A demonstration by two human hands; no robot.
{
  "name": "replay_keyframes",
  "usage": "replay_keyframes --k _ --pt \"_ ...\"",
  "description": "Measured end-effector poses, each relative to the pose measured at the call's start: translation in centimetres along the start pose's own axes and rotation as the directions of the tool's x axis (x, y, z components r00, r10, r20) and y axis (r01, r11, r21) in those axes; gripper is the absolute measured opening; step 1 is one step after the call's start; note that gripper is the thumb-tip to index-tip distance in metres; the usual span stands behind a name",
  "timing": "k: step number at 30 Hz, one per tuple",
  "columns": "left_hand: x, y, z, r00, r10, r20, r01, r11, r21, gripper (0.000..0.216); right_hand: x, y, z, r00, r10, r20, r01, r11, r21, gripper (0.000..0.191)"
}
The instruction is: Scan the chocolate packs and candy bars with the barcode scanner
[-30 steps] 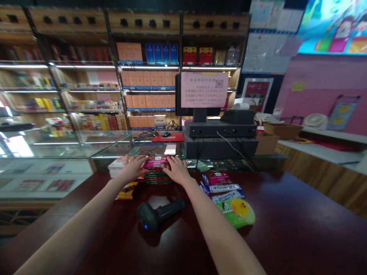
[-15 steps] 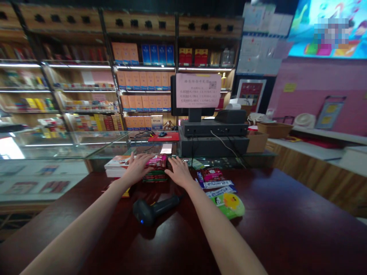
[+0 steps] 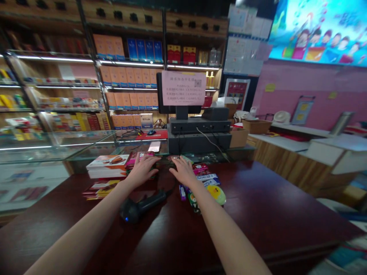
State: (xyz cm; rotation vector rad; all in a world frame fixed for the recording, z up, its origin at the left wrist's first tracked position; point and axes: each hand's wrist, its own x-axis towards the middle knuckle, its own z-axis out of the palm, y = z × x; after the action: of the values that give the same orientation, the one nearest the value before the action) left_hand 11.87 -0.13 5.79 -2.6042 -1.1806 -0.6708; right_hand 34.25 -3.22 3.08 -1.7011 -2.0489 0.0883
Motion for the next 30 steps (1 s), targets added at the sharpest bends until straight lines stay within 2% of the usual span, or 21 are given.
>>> replay_keyframes --k 10,19,30 --pt "3.2 4.2 2.5 0.99 0.099 0.097 -0.099 0.995 -0.005 0.044 -1.6 5.7 -1.6 0.992 0.124 0.02 -0.124 0.992 -0.019 0.047" --pt "5.9 7.3 5.6 0.958 0.142 0.247 -0.138 0.99 -0.034 0.046 -2.1 10.2 -2.4 0.978 0.197 0.07 -0.193 0.98 -0.053 0.047" --pt "8.3 9.6 9.6 0.918 0.131 0.373 -0.097 0.989 -0.108 0.05 -2.4 14.1 -2.4 0.951 0.284 0.124 -0.275 0.957 -0.088 0.046"
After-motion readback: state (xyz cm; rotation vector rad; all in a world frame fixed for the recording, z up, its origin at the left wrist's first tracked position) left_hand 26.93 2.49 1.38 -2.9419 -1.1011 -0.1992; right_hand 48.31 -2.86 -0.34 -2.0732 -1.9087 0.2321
